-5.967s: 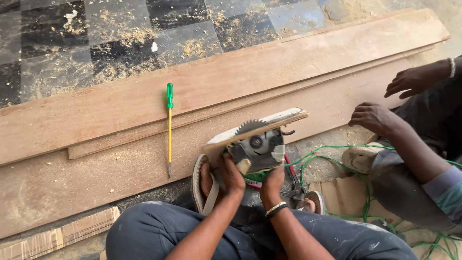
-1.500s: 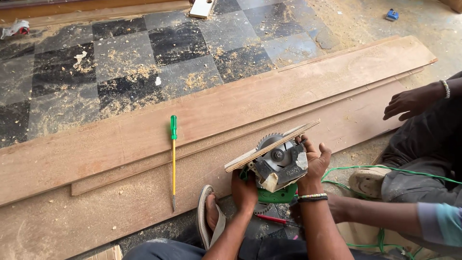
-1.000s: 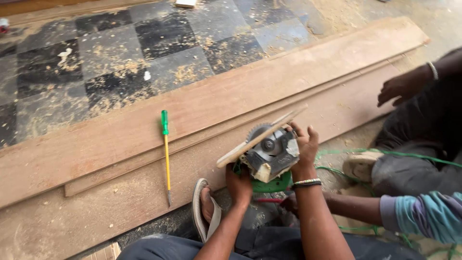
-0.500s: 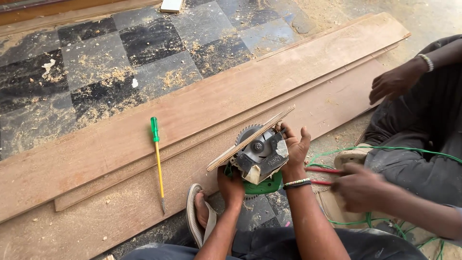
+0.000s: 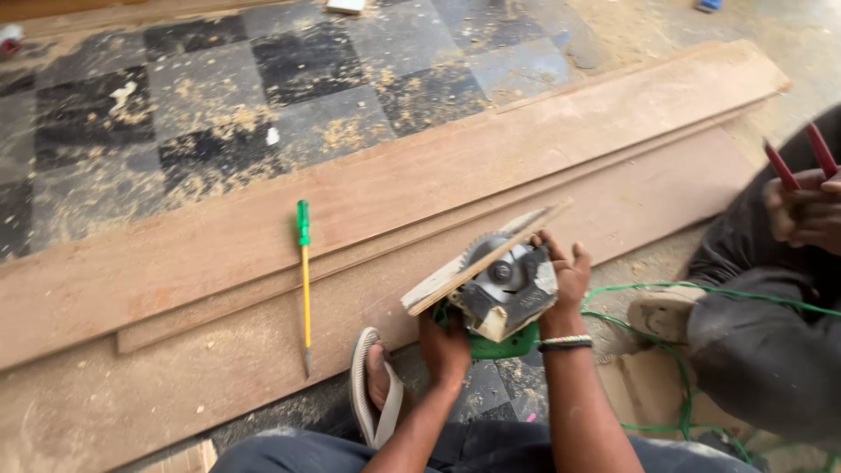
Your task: The recorder is assembling and repairing a circular saw, attaching the base plate and adjusting internal components with tools.
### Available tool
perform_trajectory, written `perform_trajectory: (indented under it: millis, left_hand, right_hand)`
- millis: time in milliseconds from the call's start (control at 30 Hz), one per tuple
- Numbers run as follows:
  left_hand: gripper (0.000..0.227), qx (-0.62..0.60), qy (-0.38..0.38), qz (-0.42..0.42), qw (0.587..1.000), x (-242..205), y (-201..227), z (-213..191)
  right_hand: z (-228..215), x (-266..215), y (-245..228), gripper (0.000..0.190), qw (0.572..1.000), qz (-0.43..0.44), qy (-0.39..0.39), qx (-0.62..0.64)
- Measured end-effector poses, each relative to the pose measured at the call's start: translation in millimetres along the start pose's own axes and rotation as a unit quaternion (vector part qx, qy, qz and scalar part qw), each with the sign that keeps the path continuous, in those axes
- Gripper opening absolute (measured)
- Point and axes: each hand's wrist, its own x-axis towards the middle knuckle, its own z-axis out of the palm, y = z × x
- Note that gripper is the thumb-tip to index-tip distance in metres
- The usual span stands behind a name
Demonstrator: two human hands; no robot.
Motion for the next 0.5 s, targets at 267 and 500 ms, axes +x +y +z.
perform_trajectory:
  millis: [267, 500]
  left_hand:
    - [0.038, -0.025, -0.005, -0.024, 0.999, 5.8, 14.4, -3.4]
    - [0.041, -0.039, -0.017, -0.058, 0.997, 7.0, 23.0, -6.9]
  right_hand:
    - [59.0, -39.5, -7.5, 0.081, 0.992, 0.012, -0.080, -0.101]
    - [32.5, -27.4, -3.4, 0.078, 0.992, -0.001, -0.090, -0.083]
